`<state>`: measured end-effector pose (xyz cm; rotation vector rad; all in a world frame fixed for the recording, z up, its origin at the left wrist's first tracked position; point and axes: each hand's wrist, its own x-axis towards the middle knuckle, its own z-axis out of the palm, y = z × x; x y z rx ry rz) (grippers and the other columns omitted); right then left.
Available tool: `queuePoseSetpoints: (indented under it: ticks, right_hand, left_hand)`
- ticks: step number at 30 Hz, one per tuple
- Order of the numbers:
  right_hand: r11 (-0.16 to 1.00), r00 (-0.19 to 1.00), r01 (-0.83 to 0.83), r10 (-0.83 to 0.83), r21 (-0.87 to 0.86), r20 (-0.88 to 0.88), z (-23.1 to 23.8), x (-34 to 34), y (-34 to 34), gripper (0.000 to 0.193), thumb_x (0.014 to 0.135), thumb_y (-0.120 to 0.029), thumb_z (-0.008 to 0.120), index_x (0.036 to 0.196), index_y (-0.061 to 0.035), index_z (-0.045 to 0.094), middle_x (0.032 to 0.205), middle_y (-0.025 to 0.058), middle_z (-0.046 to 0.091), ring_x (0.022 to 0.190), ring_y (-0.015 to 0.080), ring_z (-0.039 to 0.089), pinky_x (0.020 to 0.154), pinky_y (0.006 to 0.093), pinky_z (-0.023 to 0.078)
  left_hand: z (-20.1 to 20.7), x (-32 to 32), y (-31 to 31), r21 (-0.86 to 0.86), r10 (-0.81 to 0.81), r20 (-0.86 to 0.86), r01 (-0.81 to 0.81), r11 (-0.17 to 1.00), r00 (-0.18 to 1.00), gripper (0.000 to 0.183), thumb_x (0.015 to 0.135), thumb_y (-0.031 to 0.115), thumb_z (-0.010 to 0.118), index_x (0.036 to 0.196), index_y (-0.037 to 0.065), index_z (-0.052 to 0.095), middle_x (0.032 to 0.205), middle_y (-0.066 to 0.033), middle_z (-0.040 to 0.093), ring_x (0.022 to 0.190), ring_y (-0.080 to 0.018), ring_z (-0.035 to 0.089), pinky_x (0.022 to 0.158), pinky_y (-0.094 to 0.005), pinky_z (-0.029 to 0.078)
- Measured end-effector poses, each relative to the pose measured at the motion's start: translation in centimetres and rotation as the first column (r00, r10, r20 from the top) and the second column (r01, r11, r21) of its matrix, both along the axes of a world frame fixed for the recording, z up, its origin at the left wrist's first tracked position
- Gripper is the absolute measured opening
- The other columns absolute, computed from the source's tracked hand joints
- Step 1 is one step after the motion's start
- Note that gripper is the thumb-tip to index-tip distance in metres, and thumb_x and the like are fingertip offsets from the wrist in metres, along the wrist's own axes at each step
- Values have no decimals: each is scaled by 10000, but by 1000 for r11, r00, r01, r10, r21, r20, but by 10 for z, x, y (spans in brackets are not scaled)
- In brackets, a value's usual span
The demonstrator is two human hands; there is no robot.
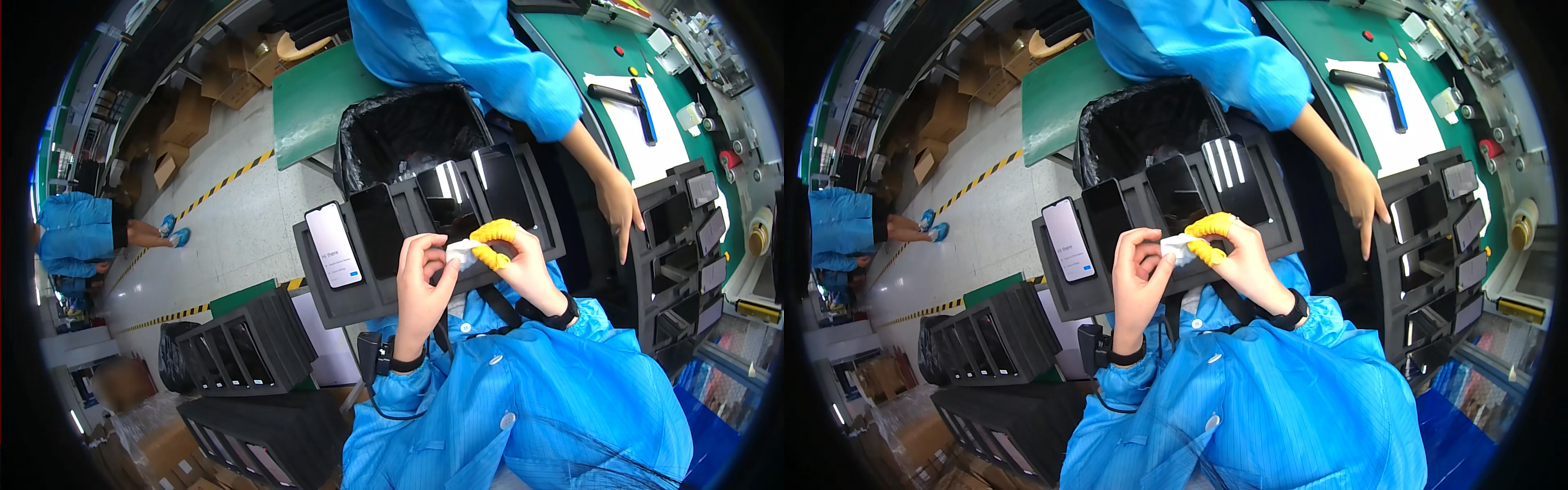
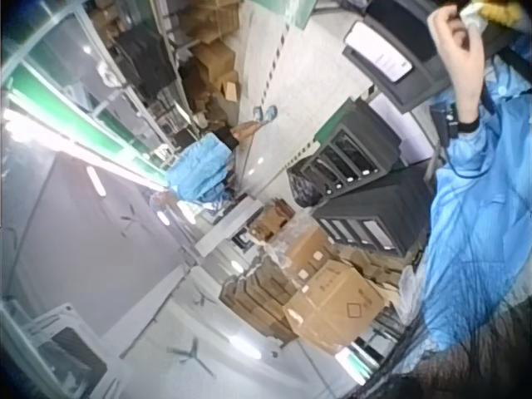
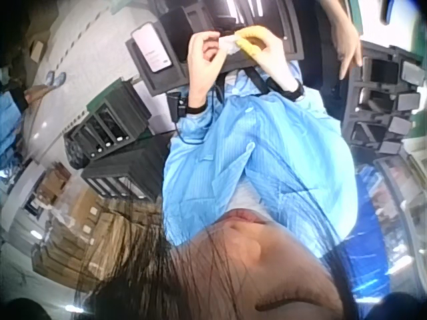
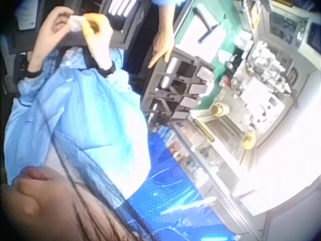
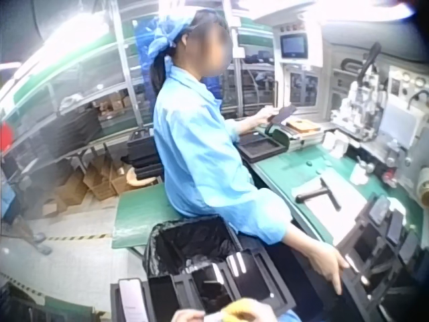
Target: Wiping smartphone screens with a cloth and organizing them into trays on an assembly line.
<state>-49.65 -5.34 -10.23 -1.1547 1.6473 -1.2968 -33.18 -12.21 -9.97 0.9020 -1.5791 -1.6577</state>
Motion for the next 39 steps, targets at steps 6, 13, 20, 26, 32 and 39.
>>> queuePoseSetpoints:
  ticks: [6, 13, 20, 26, 32, 39]
  right_hand:
    - [995, 967, -43, 64, -88, 247, -3, 3, -2, 218, 828, -7, 689, 1044, -6, 656, 1048, 105, 662, 988, 185, 637, 851, 295, 516]
    - [974, 988, -154, 157, -164, 8, 1, 3, -4, 305, 815, 52, 655, 1106, -40, 645, 1090, 108, 656, 998, 234, 642, 859, 315, 509]
    - [977, 991, -124, 130, -173, 25, 7, 9, -9, 451, 815, 55, 651, 1241, -44, 542, 1127, 89, 602, 990, 180, 614, 914, 304, 478]
    - [989, 780, -126, 150, -82, 607, 3, 17, -8, 573, 825, 10, 692, 1326, -51, 421, 1093, 81, 582, 959, 134, 600, 899, 271, 473]
    - [981, 713, -194, 137, 6, 687, 7, 15, -8, 488, 845, -69, 713, 1275, -54, 481, 1023, 58, 613, 943, 116, 602, 861, 261, 489]
    - [994, 737, -85, 106, -64, 668, 10, 15, -5, 487, 851, -53, 698, 1285, -33, 478, 1071, 70, 601, 933, 114, 605, 869, 257, 497]
  left_hand:
    - [-11, -2, 1, 221, 21, -247, 35, 975, 969, 519, 829, -128, 606, 1277, 18, 390, 1285, -136, 431, 1147, -222, 554, 972, -312, 481]
    - [-8, 1, 0, 213, 54, -354, 24, 977, 934, 578, 796, -130, 621, 1296, 10, 366, 1301, -145, 423, 1147, -215, 547, 982, -325, 465]
    - [-9, 7, 1, 256, 167, -380, -70, 964, 910, 545, 804, -123, 594, 1293, 16, 398, 1302, -150, 432, 1166, -226, 512, 961, -328, 465]
    - [-6, 6, 2, 127, 191, -442, -149, 981, 877, 604, 780, -153, 592, 1317, 29, 385, 1401, -187, 376, 1167, -243, 530, 999, -363, 454]
    - [-1, 11, 1, 24, 87, -389, -84, 996, 917, 605, 783, -149, 584, 1322, 32, 378, 1423, -197, 355, 1196, -249, 519, 986, -366, 465]
    - [-13, 15, 7, 173, 190, -211, -155, 973, 959, 463, 890, 20, 555, 1317, 0, 376, 1366, -164, 413, 1126, -210, 544, 983, -358, 449]
